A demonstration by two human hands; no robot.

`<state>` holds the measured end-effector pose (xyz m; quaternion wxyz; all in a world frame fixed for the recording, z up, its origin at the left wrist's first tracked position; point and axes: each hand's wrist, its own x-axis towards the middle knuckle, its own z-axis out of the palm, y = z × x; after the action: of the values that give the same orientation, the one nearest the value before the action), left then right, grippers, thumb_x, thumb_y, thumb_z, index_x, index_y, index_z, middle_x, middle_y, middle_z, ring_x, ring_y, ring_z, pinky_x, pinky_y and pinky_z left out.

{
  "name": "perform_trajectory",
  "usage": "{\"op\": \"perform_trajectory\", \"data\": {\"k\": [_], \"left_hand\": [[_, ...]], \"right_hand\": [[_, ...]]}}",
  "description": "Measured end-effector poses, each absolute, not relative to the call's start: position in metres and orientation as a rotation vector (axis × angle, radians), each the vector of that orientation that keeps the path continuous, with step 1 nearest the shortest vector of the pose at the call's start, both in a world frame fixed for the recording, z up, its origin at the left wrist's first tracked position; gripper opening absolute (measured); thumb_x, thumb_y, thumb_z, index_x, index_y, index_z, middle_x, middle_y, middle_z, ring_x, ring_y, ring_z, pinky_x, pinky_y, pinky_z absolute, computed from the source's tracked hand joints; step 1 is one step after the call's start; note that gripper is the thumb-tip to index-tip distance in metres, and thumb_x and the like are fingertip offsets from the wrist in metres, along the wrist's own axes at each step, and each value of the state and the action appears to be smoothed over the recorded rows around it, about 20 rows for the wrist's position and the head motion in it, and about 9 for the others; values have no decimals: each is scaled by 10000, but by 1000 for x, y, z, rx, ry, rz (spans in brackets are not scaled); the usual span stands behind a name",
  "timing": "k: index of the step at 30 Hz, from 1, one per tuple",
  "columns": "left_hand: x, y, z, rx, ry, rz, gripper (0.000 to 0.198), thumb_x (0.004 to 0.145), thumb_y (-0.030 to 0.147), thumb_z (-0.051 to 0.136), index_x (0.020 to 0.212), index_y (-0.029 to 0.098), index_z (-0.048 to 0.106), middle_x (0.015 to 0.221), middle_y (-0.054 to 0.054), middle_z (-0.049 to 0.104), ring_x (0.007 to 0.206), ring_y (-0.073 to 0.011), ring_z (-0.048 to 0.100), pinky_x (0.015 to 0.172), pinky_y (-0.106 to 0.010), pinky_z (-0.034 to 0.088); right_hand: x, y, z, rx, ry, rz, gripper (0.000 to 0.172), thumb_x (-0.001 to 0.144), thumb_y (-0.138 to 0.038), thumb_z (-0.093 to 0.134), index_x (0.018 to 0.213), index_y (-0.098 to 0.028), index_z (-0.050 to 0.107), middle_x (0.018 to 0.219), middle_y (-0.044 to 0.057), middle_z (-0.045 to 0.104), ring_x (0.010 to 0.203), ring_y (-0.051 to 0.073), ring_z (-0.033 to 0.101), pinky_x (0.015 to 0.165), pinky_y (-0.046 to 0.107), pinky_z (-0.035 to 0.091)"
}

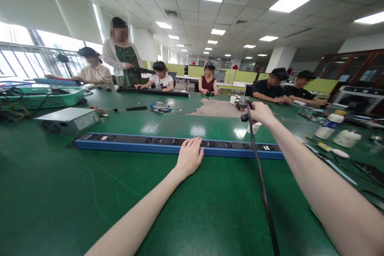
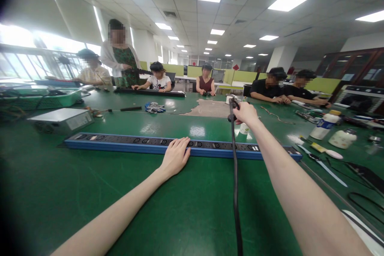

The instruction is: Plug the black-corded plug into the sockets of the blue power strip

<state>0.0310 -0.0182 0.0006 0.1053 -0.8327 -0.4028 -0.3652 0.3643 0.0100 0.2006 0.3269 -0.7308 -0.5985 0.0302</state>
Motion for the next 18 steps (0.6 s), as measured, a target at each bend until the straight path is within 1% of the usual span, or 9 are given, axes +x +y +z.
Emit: {"op": "perform_trajectory", "data": {"k": [2, 4, 6, 9, 12, 14, 16, 18], "left_hand": [[31, -17, -1, -2447, -1183, -1085, 434, 1079, 334, 417, 1459, 205, 581, 1501, -103, 627, 1403, -259, 553, 1230, -485, 364], [31, -17, -1, -2442, -1180, -1085, 430, 1078, 335, 417, 1453, 208, 586, 1496, -101, 630, 1402, -259, 555, 1229, -483, 368], [31, -17, -2, -2438, -1178, -1086, 429, 1077, 334, 419, 1451, 209, 589, 1491, -101, 634, 1401, -259, 557, 1227, -481, 371], [30, -17, -1, -2436, -1174, -1090, 429, 1074, 332, 426, 1452, 210, 589, 1488, -102, 636, 1401, -260, 558, 1226, -481, 373], [30, -16, -1, -2440, -1169, -1096, 429, 1075, 334, 426, 1450, 205, 590, 1487, -105, 637, 1398, -264, 560, 1226, -487, 371], [31, -16, -2, -2441, -1171, -1099, 427, 1077, 334, 426, 1448, 202, 592, 1487, -105, 636, 1397, -266, 560, 1225, -488, 370], [31, -15, -2, -2441, -1174, -1096, 425, 1077, 333, 426, 1445, 202, 594, 1489, -104, 635, 1397, -267, 558, 1224, -488, 369], [31, -15, -2, -2439, -1177, -1091, 424, 1078, 333, 424, 1442, 201, 597, 1492, -102, 633, 1399, -267, 556, 1225, -486, 367]], "right_hand": [[363, 14, 180, -2239, -1733, 145, 304, 943, -433, 653, 1013, -146, 725, 671, 67, 721, 529, 186, 690, 596, 274, 552], [359, 15, 154, -2337, -1881, 204, 297, 965, -421, 606, 1026, -157, 730, 729, 77, 749, 555, 178, 701, 594, 254, 535], [355, 14, 132, -2382, -1971, 131, 304, 976, -409, 576, 1035, -160, 739, 759, 87, 761, 603, 182, 716, 622, 252, 526], [353, 14, 112, -2380, -1986, 1, 325, 976, -398, 560, 1045, -147, 754, 852, 132, 780, 773, 222, 754, 710, 272, 522], [355, 15, 107, -2361, -1969, -73, 337, 966, -394, 557, 1044, -142, 766, 970, 162, 788, 960, 257, 750, 781, 282, 506], [357, 16, 107, -2349, -1975, -68, 336, 961, -392, 553, 1031, -149, 774, 960, 149, 790, 961, 250, 745, 776, 272, 494], [358, 17, 106, -2342, -1984, -33, 339, 961, -394, 544, 1014, -160, 782, 893, 122, 789, 897, 229, 745, 748, 258, 484], [358, 18, 103, -2345, -1976, -18, 340, 956, -396, 545, 1011, -164, 788, 861, 113, 786, 878, 224, 743, 739, 253, 478]]}}
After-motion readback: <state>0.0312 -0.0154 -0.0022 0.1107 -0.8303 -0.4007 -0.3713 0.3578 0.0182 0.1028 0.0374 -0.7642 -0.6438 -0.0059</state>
